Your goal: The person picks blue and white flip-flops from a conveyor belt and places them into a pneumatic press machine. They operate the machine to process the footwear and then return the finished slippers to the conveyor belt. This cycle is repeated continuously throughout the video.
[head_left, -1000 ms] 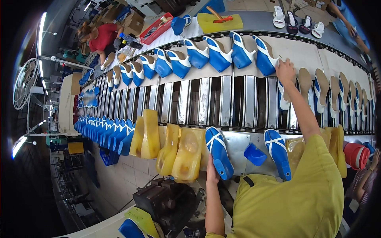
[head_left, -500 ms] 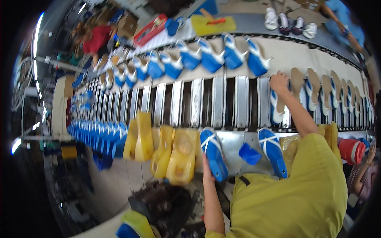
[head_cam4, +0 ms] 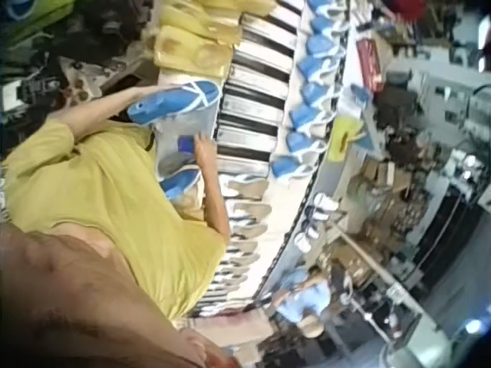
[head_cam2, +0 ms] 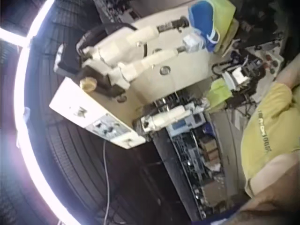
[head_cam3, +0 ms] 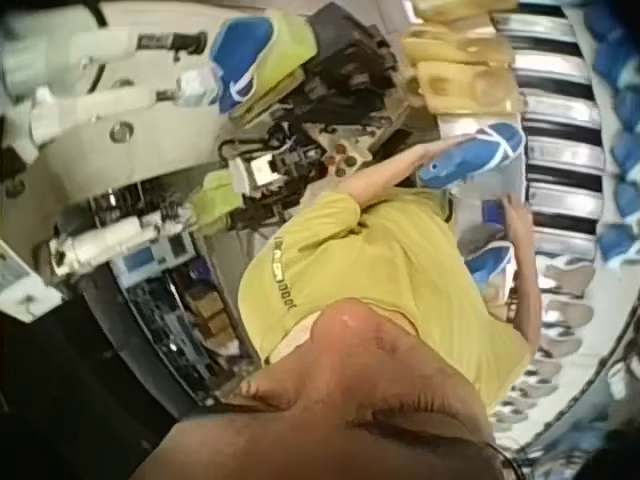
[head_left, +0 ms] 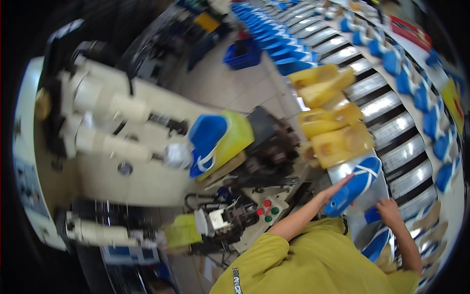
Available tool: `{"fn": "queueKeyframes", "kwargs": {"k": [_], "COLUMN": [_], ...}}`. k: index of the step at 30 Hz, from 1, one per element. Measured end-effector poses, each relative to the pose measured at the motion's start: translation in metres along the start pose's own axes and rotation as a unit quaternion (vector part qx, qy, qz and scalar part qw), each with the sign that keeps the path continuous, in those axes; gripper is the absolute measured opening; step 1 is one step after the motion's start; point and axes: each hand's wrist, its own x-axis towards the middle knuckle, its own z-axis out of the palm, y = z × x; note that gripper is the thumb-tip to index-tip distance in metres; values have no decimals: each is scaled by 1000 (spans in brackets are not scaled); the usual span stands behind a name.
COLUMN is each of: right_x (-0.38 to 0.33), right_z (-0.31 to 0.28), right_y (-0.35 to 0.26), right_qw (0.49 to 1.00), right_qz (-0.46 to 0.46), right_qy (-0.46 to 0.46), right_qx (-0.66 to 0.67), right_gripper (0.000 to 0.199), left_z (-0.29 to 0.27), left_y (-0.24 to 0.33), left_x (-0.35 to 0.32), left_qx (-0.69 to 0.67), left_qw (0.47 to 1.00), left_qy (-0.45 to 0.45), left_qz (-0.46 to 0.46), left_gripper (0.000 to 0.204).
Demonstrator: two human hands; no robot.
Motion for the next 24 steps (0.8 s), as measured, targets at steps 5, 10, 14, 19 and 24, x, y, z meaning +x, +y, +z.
{"fn": "queueKeyframes", "kwargs": {"k": [5, 10, 14, 19, 24], "right_x": [73, 160, 186, 202, 206], "right_z": [-135, -245, -260, -234, -193], "right_y": [-11, -100, -143, -196, -254], "right_qw": [886, 927, 957, 958, 963], "right_qz": [262, 23, -70, -144, -141], "right_qy": [298, 282, 271, 248, 208], "right_qx": [238, 247, 74, 32, 95], "right_gripper": [27, 28, 26, 25, 21], "left_z": [32, 76, 59, 42, 47], "left_y": [-18, -3, -16, -34, -52], "left_x": [-72, -142, -172, -204, -261], "left_qx": [-104, -85, -21, 44, 144], "left_qw": [987, 969, 949, 925, 885], "left_qy": [23, 150, 182, 204, 202], "left_qz": [117, 175, 256, 319, 394], "left_gripper": [75, 86, 94, 97, 90]}}
